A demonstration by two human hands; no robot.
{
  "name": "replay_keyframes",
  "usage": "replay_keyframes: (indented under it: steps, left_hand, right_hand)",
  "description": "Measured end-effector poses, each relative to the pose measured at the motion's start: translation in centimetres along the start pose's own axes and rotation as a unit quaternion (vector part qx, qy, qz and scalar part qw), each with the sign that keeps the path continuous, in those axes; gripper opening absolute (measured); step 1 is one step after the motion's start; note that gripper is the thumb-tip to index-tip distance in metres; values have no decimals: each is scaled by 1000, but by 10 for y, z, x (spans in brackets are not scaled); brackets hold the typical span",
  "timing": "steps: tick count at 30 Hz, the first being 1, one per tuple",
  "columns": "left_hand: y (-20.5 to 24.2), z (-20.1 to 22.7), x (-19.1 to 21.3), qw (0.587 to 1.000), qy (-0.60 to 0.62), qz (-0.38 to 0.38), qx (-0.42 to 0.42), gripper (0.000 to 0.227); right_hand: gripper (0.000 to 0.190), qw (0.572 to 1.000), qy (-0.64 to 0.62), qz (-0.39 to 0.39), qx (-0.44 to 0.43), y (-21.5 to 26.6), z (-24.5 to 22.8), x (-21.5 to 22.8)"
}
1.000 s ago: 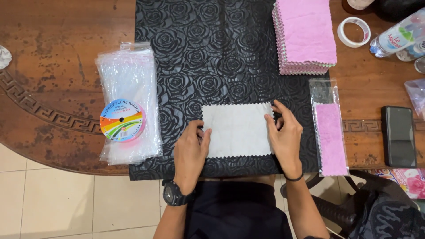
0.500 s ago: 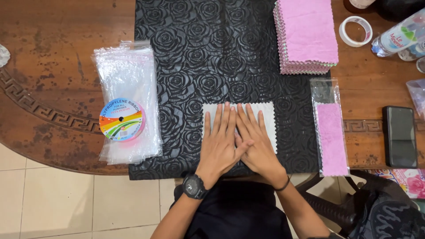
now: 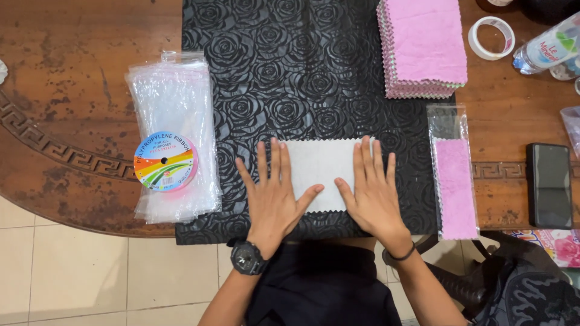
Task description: The person takes pink and white cloths from a stack, folds them, and inserts them into clear plastic bags.
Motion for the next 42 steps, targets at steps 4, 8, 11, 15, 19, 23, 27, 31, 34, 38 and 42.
replay_keyframes:
  steps: [4, 8, 11, 15, 19, 23, 27, 31, 34, 38, 42]
  left_hand:
    - [11, -4, 13, 999, -3, 51, -17, 94]
    - [32, 10, 33, 979, 57, 118, -157, 52]
    - [41, 12, 47, 964, 85, 110, -226, 21]
    - [43, 7, 46, 956, 106, 80, -261, 17]
    - [48, 1, 41, 953, 127, 53, -269, 21]
    - [53, -1, 45, 949, 151, 61, -272, 16]
    - [55, -2, 40, 957, 139, 101, -232, 9]
    - [55, 0, 38, 957, 124, 129, -227, 10]
    - [54, 1, 43, 958, 125, 124, -225, 10]
    - [48, -3, 41, 965, 141, 109, -195, 12]
    - [37, -12, 42, 971, 159, 122, -127, 14]
  right_hand:
    - [76, 1000, -21, 16, 6, 15, 5, 13]
    - [48, 990, -82, 95, 61, 42, 12, 42]
    - [33, 985, -112, 88, 94, 56, 10, 60]
    - [31, 986, -130, 45, 99, 63, 22, 55]
    - [26, 985, -118, 65, 105, 62, 28, 56]
    - [21, 984, -94, 83, 130, 62, 22, 58]
    - [11, 988, -103, 88, 68, 59, 26, 58]
    - [17, 990, -90, 77, 76, 59, 24, 57]
    - [12, 987, -91, 99, 84, 60, 23, 57]
    - [11, 981, -135, 122, 63, 56, 27, 59]
    - [10, 968, -197, 150, 45, 46, 38, 62]
Point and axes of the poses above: each hand's wrist, its own y-axis away from the middle knuckle, its own x-axis out of the back of the hand, z = x × y, the point moved 9 cm from there along -y, towards the middle knuckle, and after that the axes turned 4 degrees about -z, right-handed, at the moved point
